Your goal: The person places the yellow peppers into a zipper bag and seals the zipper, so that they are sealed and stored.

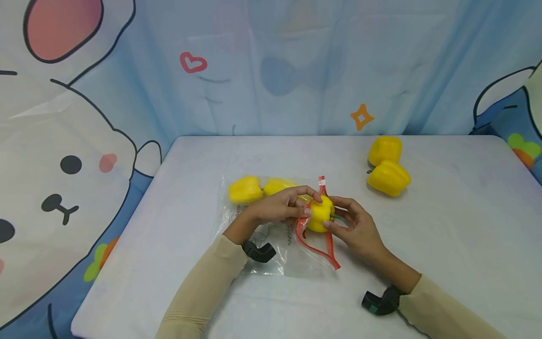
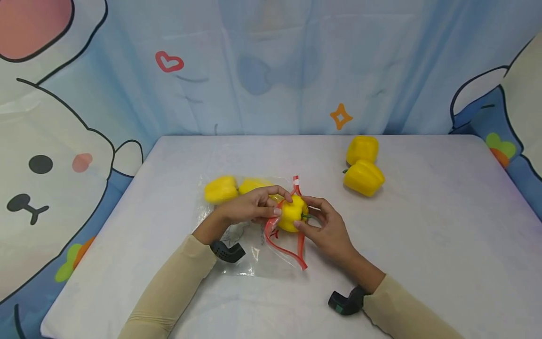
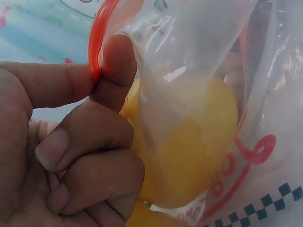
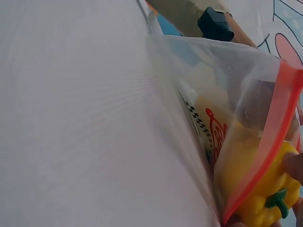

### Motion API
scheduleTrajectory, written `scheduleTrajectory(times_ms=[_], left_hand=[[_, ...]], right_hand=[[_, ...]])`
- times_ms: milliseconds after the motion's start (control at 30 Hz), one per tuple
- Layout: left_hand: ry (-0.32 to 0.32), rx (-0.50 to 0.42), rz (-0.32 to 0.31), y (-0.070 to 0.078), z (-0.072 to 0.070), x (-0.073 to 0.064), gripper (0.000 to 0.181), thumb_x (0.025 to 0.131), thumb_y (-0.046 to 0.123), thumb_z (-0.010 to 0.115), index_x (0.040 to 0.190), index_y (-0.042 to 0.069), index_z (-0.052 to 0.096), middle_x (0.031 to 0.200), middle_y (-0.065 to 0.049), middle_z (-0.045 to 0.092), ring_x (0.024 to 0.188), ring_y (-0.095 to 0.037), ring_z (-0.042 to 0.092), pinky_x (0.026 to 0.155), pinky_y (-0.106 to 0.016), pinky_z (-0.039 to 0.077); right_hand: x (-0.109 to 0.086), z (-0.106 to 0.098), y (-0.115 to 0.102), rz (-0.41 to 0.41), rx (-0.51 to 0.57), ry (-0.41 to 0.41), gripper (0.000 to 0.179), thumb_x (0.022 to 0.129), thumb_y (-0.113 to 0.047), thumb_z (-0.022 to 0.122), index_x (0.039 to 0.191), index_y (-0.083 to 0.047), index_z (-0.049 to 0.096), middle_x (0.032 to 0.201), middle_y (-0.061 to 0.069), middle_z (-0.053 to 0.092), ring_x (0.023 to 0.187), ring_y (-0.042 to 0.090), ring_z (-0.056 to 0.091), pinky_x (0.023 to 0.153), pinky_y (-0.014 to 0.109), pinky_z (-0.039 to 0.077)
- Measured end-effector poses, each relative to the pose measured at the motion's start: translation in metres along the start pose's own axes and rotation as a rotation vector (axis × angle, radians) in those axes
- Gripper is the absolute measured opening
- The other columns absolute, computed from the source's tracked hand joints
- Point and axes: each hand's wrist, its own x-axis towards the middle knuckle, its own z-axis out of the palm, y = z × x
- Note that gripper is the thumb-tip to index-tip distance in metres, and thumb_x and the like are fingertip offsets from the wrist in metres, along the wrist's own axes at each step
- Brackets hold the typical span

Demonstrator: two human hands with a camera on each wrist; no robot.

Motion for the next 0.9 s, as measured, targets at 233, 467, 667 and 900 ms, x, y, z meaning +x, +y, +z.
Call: scheduleTrajectory(times_ms=[233,467,667,900], left_hand=[[-0.012,-0.021,0.006,0.0001,0.0008,-0.0002,0.034,0.100,0.005,0.050,0.133,0.003,0.041,0.053,0.003,0.039,0.044,-0.012,0.028,0.045,-0.023,0.025],[-0.022,-0.041,0.007,0.0004,0.0019,0.0003,0.034,0.100,0.004,0.050,0.133,0.002,0.040,0.054,0.004,0.038,0.044,-0.011,0.027,0.045,-0.023,0.025],[-0.022,-0.043,0.013,0.0003,0.0017,0.0007,0.035,0.100,0.004,0.049,0.133,0.002,0.040,0.054,0.005,0.038,0.044,-0.010,0.027,0.045,-0.023,0.025],[-0.020,-0.067,0.008,0.0012,0.0030,0.0000,0.033,0.100,0.003,0.049,0.132,0.003,0.039,0.057,0.004,0.042,0.046,-0.010,0.029,0.046,-0.023,0.025]], right_hand=[[0.0013,0.0025,-0.0005,-0.012,-0.053,0.022,0.059,0.087,-0.015,0.075,0.137,-0.004,0.046,0.145,0.009,0.046,0.129,0.031,0.051,0.099,0.013,0.044],[0.0018,0.0039,-0.0003,-0.009,-0.088,0.031,0.058,0.087,-0.018,0.075,0.137,-0.004,0.047,0.145,0.009,0.048,0.130,0.031,0.052,0.100,0.014,0.042],[0.0009,0.0050,-0.0028,0.005,-0.113,0.040,0.059,0.087,-0.022,0.075,0.137,-0.005,0.049,0.147,0.009,0.048,0.130,0.031,0.053,0.102,0.018,0.041],[0.0003,0.0069,-0.0017,-0.016,-0.116,0.047,0.058,0.088,-0.022,0.074,0.137,-0.006,0.050,0.146,0.009,0.049,0.129,0.031,0.053,0.103,0.017,0.041]])
